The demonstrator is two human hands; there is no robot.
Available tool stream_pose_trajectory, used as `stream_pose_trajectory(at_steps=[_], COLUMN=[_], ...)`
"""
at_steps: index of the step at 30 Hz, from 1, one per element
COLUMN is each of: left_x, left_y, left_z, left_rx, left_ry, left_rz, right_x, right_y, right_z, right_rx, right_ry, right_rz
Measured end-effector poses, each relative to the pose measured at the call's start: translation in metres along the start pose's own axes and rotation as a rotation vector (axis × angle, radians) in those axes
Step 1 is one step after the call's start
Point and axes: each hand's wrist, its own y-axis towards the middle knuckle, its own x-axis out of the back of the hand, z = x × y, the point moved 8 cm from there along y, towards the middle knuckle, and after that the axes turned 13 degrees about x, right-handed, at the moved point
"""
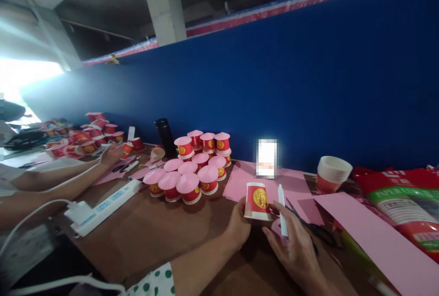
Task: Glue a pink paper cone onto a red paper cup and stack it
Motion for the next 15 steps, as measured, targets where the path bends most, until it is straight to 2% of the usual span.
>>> stream_pose_trajectory(at_steps=[5,10,15], left_x=[0.0,0.004,0.001], left_y=[-0.003,0.0,0.004], left_z=[-0.004,0.001,0.011], left_rx=[0.005,0.01,0.126], left_ry=[0.035,-0.001,-0.093], left_rz=[-0.013,-0.05,-0.017], right_x=[0.0,0.012,0.028], right_y=[0.001,0.005,0.005], right_z=[0.004,0.008,0.009], right_rx=[0.002,-0.013,-0.021], right_ry=[0.027,0.074,0.115], right_rz=[0.005,-0.062,-0.173])
